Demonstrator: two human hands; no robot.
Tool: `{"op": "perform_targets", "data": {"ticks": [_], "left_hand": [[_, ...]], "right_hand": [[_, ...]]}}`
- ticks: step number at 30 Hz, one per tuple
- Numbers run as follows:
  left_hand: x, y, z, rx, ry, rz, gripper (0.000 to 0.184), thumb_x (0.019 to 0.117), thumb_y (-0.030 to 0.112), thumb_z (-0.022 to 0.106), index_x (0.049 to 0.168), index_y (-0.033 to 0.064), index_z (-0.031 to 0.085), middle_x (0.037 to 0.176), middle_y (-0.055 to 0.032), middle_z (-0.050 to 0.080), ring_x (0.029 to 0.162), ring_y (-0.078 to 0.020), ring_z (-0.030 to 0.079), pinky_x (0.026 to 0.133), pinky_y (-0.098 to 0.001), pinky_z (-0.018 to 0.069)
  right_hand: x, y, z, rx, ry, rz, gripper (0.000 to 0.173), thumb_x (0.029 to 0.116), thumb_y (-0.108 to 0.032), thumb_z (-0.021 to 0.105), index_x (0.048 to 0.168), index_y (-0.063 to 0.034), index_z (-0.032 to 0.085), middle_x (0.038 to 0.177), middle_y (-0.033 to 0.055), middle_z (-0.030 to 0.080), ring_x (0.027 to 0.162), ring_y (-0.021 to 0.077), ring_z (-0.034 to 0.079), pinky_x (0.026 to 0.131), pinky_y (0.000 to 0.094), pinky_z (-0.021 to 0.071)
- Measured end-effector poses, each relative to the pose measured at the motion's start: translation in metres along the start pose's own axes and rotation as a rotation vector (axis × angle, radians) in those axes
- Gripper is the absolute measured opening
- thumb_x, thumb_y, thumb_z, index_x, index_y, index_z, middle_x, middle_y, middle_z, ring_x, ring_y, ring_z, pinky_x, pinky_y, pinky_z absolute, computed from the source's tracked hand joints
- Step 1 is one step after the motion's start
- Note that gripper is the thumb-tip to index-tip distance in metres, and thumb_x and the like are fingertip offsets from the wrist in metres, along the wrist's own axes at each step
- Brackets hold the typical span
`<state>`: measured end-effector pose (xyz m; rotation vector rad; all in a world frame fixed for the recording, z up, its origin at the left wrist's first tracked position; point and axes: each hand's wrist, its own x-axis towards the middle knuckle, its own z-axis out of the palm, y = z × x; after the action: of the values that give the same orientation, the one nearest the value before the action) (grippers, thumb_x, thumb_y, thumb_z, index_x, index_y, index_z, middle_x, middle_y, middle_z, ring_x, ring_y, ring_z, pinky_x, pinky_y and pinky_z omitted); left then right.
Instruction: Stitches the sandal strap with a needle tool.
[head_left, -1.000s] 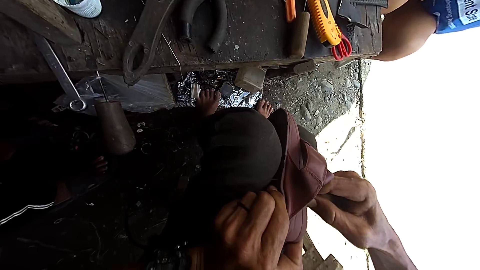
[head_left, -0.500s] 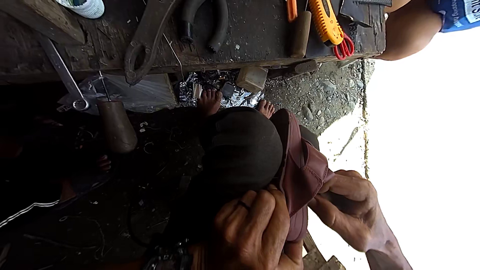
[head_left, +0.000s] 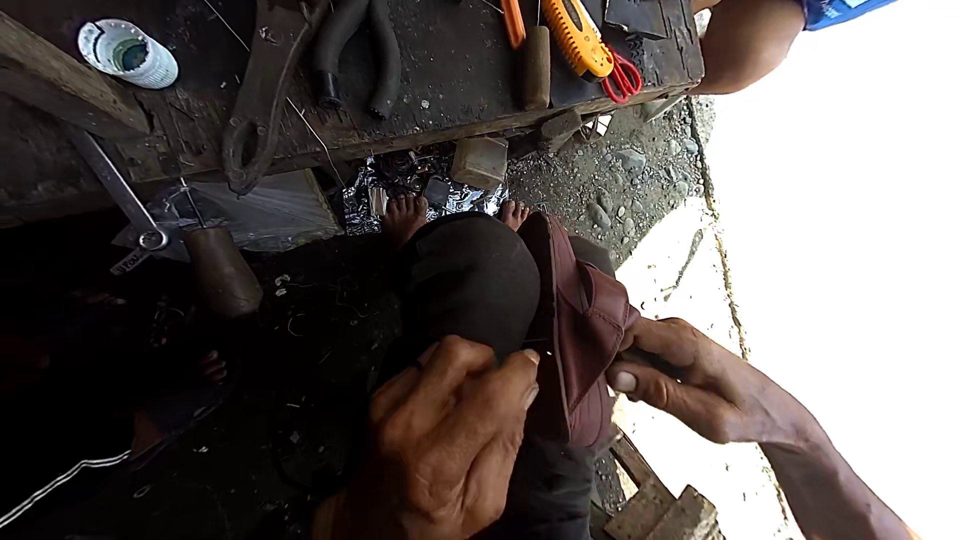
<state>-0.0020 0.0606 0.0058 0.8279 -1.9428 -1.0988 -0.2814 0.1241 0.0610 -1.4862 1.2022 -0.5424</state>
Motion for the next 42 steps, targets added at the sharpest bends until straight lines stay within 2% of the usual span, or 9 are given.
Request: {"op": "perform_targets", "data": {"ticks": [2, 5, 7, 11, 15, 20, 24, 28, 42], "left_hand": [[0.009, -0.006, 0.003, 0.151, -0.027, 0.024, 0.027, 0.0998, 0.022, 0.062, 0.123, 0.0144, 0.074, 0.095, -0.0071, 0.062, 0.081, -0.0135, 0.058, 0.064, -0.0252, 0.0465], [0.018, -0.017, 0.001, 0.195, -0.072, 0.031, 0.018, 0.1004, 0.025, 0.062, 0.099, 0.0144, 0.076, 0.091, -0.0057, 0.062, 0.078, -0.0129, 0.06, 0.062, -0.0256, 0.0472], [0.02, -0.023, -0.011, 0.093, -0.108, 0.024, 0.017, 0.0984, 0.029, 0.066, 0.094, 0.0176, 0.078, 0.098, -0.0015, 0.066, 0.089, -0.0089, 0.061, 0.073, -0.0245, 0.0497], [0.022, -0.022, -0.039, -0.491, -0.274, 0.007, 0.007, 0.0907, 0.019, 0.075, 0.09, 0.0129, 0.073, 0.124, -0.0048, 0.064, 0.116, -0.0142, 0.06, 0.097, -0.0281, 0.0528], [0.018, -0.014, -0.034, -1.209, -0.564, -0.04, 0.01, 0.0925, 0.011, 0.071, 0.099, 0.0071, 0.065, 0.105, -0.0061, 0.065, 0.098, -0.0136, 0.065, 0.085, -0.0281, 0.0557], [0.016, -0.014, -0.017, -0.563, -0.171, -0.143, 0.01, 0.096, 0.01, 0.07, 0.102, 0.0024, 0.073, 0.1, -0.0062, 0.067, 0.089, -0.0134, 0.067, 0.076, -0.0254, 0.0595], [0.011, -0.01, 0.0, -0.223, -0.098, -0.095, 0.017, 0.0974, 0.009, 0.065, 0.108, 0.001, 0.075, 0.101, -0.0058, 0.067, 0.088, -0.0091, 0.067, 0.075, -0.0211, 0.0597], [0.003, -0.008, -0.003, -0.188, -0.145, -0.126, 0.024, 0.097, 0.011, 0.064, 0.117, -0.002, 0.069, 0.093, -0.003, 0.07, 0.076, -0.0064, 0.067, 0.065, -0.0201, 0.0589], [0.007, -0.02, -0.005, -0.269, -0.217, -0.077, 0.016, 0.0972, 0.007, 0.063, 0.103, 0.0005, 0.076, 0.09, -0.0031, 0.062, 0.08, -0.0059, 0.061, 0.069, -0.017, 0.0536]], "right_hand": [[0.0, 0.0, 0.001, -0.022, -0.01, 0.001, 0.028, 0.1083, -0.032, 0.053, 0.108, -0.0048, 0.061, 0.078, -0.0025, 0.057, 0.066, -0.0019, 0.053, 0.058, 0.0148, 0.0451], [0.0, 0.001, 0.008, -0.12, 0.045, -0.009, 0.028, 0.1069, -0.034, 0.055, 0.107, -0.0065, 0.061, 0.078, -0.0028, 0.058, 0.066, -0.002, 0.053, 0.058, 0.0152, 0.0452], [-0.001, 0.002, 0.014, -0.189, 0.083, -0.013, 0.029, 0.107, -0.036, 0.055, 0.107, -0.0082, 0.061, 0.076, -0.0034, 0.057, 0.064, -0.0016, 0.052, 0.056, 0.0162, 0.0439], [0.0, 0.005, 0.02, -0.272, 0.122, -0.041, 0.029, 0.1078, -0.037, 0.052, 0.107, -0.0087, 0.059, 0.074, -0.0026, 0.054, 0.063, 0.001, 0.05, 0.056, 0.0189, 0.043], [0.001, 0.006, 0.023, -0.326, 0.138, -0.046, 0.031, 0.1082, -0.039, 0.051, 0.106, -0.0097, 0.059, 0.071, -0.002, 0.052, 0.06, 0.0047, 0.05, 0.053, 0.0236, 0.0421], [0.001, 0.006, 0.032, -0.471, 0.203, -0.097, 0.034, 0.1092, -0.041, 0.047, 0.107, -0.0102, 0.059, 0.076, 0.001, 0.056, 0.061, 0.01, 0.053, 0.052, 0.0286, 0.0435], [0.0, 0.007, 0.038, -0.571, 0.245, -0.113, 0.035, 0.1095, -0.042, 0.045, 0.108, -0.0103, 0.06, 0.078, 0.0019, 0.059, 0.061, 0.0122, 0.057, 0.052, 0.0305, 0.0453], [0.001, 0.005, 0.04, -0.608, 0.244, -0.103, 0.037, 0.1096, -0.044, 0.043, 0.107, -0.0107, 0.06, 0.078, 0.002, 0.058, 0.062, 0.0134, 0.058, 0.051, 0.0315, 0.0451], [0.001, -0.004, 0.046, -0.723, 0.193, -0.03, 0.041, 0.1099, -0.046, 0.038, 0.1, -0.0109, 0.056, 0.075, 0.0025, 0.055, 0.061, 0.0176, 0.058, 0.048, 0.0339, 0.043]]}}
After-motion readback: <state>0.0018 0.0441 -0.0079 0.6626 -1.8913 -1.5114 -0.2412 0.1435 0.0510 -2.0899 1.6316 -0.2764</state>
